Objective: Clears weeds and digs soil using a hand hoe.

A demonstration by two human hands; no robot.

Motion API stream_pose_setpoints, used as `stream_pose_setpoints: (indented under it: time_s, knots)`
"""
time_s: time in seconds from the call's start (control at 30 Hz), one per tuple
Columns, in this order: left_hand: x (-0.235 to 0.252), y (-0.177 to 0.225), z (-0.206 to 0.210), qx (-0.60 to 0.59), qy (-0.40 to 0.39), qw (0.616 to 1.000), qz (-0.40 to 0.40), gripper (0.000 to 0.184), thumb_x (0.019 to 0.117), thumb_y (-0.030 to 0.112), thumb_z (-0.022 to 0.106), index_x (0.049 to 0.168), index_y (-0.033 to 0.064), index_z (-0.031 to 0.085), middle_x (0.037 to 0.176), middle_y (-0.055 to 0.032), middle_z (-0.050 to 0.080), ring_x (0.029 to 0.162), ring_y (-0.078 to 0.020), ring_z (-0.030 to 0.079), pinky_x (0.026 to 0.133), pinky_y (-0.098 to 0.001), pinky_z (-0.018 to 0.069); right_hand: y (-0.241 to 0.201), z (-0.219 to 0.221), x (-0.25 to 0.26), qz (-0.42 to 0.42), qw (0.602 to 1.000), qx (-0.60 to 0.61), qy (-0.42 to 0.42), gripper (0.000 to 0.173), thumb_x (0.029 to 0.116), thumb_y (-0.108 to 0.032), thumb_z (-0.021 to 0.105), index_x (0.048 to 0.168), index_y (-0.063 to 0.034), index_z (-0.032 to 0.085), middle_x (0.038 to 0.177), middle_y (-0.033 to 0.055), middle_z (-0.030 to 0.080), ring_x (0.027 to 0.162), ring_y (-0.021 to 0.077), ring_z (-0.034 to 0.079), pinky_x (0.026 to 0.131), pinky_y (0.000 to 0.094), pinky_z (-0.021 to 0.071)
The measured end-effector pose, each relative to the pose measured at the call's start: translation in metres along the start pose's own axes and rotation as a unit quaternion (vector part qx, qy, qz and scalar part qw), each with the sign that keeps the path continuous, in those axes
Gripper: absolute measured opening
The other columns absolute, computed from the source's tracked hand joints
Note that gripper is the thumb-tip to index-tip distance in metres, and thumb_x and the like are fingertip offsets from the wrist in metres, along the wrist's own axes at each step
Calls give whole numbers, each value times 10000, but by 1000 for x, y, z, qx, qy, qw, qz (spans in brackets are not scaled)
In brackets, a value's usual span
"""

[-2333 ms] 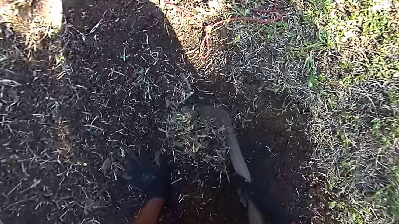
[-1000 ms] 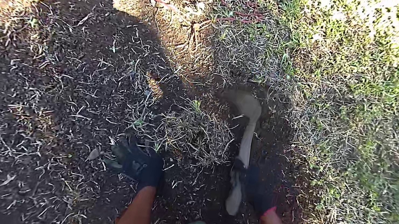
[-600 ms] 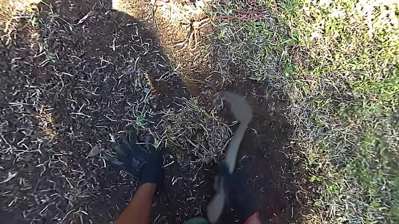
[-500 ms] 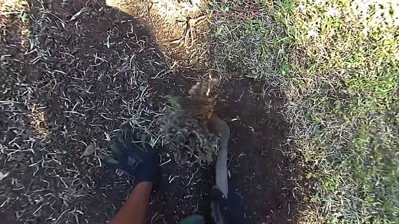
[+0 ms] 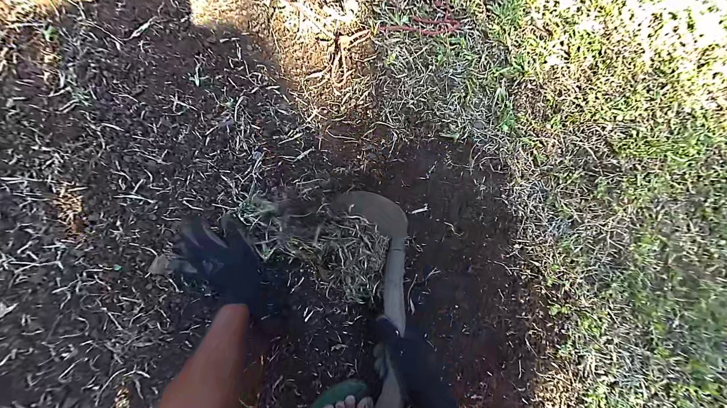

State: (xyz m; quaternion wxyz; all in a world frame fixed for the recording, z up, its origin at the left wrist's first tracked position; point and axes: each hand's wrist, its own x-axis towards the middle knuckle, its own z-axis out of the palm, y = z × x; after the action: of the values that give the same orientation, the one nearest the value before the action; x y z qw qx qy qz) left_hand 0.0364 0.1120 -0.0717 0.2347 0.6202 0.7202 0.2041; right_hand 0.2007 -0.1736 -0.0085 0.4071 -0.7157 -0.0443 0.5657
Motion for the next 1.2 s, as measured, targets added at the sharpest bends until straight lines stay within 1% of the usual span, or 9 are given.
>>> stream_pose_setpoints:
  time_s: [0.2, 0.3, 0.43, 0.53, 0.6, 0.73, 0.93, 1.13, 1.2]
  knots:
    - [18, 54, -7, 31, -168, 970, 174, 644, 1076, 568, 282, 1586, 183, 364, 1586, -223, 408, 1455, -516, 344, 1108, -794, 232, -8, -31, -6, -83, 961, 213, 158, 394, 1111, -356, 413, 1151, 10, 553, 675, 38, 609, 534, 131, 612, 509, 293, 570]
    - [-19, 98, 8, 22, -273, 917, 291, 594, 1029, 506, 507, 1534, 196, 459, 1568, -199, 438, 1462, -464, 363, 1142, -730, 290, 0, -24, 14, -81, 950, 236, 189, 437, 1110, -390, 415, 1107, 22, 561, 685, 53, 607, 559, 143, 615, 537, 316, 579]
    - [-96, 124, 14, 168, -386, 811, 405, 955, 696, 688, 801, 1520, 319, 490, 1659, -168, 303, 1540, -485, 158, 1145, -784, 182, 45, -11, -20, -43, 990, 85, 101, 459, 1073, -365, 499, 1278, 45, 514, 718, 92, 651, 567, 196, 650, 548, 369, 599]
    - [-128, 106, 16, 231, -428, 769, 415, 903, 704, 367, 891, 1516, 313, 497, 1645, -162, 334, 1503, -548, 193, 1081, -834, 198, 44, -20, -39, -43, 982, 121, 135, 448, 1071, -375, 515, 1253, 34, 529, 705, 85, 640, 547, 185, 635, 523, 343, 585]
    - [-126, 95, 13, 219, -412, 786, 405, 687, 833, 131, 773, 1464, 306, 564, 1619, -125, 400, 1491, -530, 255, 1087, -814, 235, 21, -27, -29, -86, 964, 159, 196, 418, 1095, -358, 457, 1189, 39, 546, 683, 68, 631, 539, 163, 626, 523, 330, 581]
    - [-112, 79, 5, 185, -363, 816, 410, 506, 916, 97, 656, 1393, 262, 632, 1545, -154, 491, 1420, -496, 403, 1061, -716, 382, -9, -28, 11, -138, 932, 236, 238, 408, 1109, -366, 423, 1175, 22, 532, 706, 53, 605, 580, 152, 623, 566, 340, 590]
    - [-62, 49, -28, 162, -270, 906, 283, 627, 872, 326, 759, 1418, 74, 585, 1527, -250, 471, 1413, -462, 437, 1134, -649, 369, 63, 1, -30, -40, 996, -30, 73, 522, 1028, -436, 580, 1309, 1, 525, 739, 79, 667, 566, 205, 660, 563, 391, 612]
    - [-47, 0, -68, -4, -202, 962, 182, 575, 817, 194, 800, 1348, 71, 615, 1412, -283, 539, 1344, -448, 497, 1111, -627, 401, 13, 5, -15, -117, 974, 144, 133, 457, 1089, -383, 456, 1251, 39, 523, 712, 67, 635, 569, 172, 634, 555, 355, 593]
    - [-51, -14, -68, -2, -173, 968, 180, 602, 812, 249, 784, 1363, 83, 607, 1473, -268, 499, 1419, -466, 407, 1160, -667, 305, -14, 13, 7, -118, 963, 189, 149, 446, 1106, -378, 421, 1237, 34, 531, 730, 64, 626, 599, 161, 633, 582, 343, 592]
